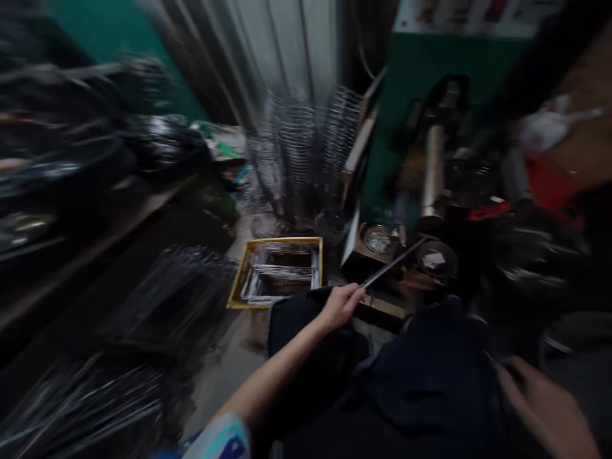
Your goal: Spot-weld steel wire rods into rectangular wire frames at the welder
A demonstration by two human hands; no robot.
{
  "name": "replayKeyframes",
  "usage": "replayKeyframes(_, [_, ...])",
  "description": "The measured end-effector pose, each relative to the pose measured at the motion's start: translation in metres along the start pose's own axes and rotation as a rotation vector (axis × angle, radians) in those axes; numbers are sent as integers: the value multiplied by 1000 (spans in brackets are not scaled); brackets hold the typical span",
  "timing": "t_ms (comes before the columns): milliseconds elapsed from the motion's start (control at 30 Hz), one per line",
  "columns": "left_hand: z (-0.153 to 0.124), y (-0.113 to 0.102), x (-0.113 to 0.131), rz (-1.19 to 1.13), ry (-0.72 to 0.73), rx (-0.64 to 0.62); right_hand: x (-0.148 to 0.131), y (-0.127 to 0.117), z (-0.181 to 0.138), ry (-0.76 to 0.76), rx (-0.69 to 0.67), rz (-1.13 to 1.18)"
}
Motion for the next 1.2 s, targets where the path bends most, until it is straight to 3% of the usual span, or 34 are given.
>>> replayKeyframes(100, [4, -1, -5, 12, 5, -26, 3, 0, -22, 48, -56, 110])
replayKeyframes(200, [4, 1, -4, 48, -2, -39, -28, -18, -19, 24, 32, 192])
replayKeyframes(333, [1, 9, 9, 148, 14, -45, -95, -33, 23, -108, 172, 332])
replayKeyframes(433, [-1, 15, 23, 187, 37, -58, -138, -13, 69, -174, 138, 467])
replayKeyframes(567, [-3, 15, 40, 199, 75, -57, -169, 16, 117, -165, 98, 835])
replayKeyframes(767, [-1, 11, 43, 184, 107, -50, -186, 31, 137, -101, -3, 1214])
replayKeyframes(1200, [7, -1, 39, 155, 88, -23, -198, 39, 153, -146, -107, 1346])
Point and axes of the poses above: each hand's wrist, its own z-axis towards the middle knuckle, its own y-axis out of the palm, x = y × z, the point moved 9 cm from there along z, towards the middle knuckle, and after that the axes turned 4 degrees about -y, right-handed, at the moved point
